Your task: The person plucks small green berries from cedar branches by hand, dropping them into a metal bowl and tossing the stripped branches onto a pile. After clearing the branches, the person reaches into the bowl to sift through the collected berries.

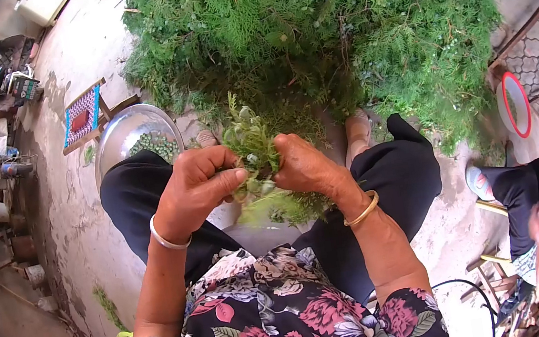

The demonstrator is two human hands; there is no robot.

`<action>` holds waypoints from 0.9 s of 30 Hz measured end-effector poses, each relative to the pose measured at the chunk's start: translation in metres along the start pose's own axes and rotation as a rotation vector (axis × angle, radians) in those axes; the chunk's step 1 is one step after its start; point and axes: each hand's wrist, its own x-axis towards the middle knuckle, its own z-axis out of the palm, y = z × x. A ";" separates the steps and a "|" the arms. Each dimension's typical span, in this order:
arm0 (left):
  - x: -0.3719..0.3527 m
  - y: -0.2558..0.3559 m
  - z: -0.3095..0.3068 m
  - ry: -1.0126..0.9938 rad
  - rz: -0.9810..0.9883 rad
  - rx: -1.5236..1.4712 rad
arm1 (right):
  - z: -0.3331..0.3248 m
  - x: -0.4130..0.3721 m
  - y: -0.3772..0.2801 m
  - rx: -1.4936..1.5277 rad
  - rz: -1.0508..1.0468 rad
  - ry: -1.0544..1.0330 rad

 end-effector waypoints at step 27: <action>-0.010 -0.016 0.004 0.368 0.229 0.366 | 0.005 0.001 -0.005 0.192 -0.098 -0.073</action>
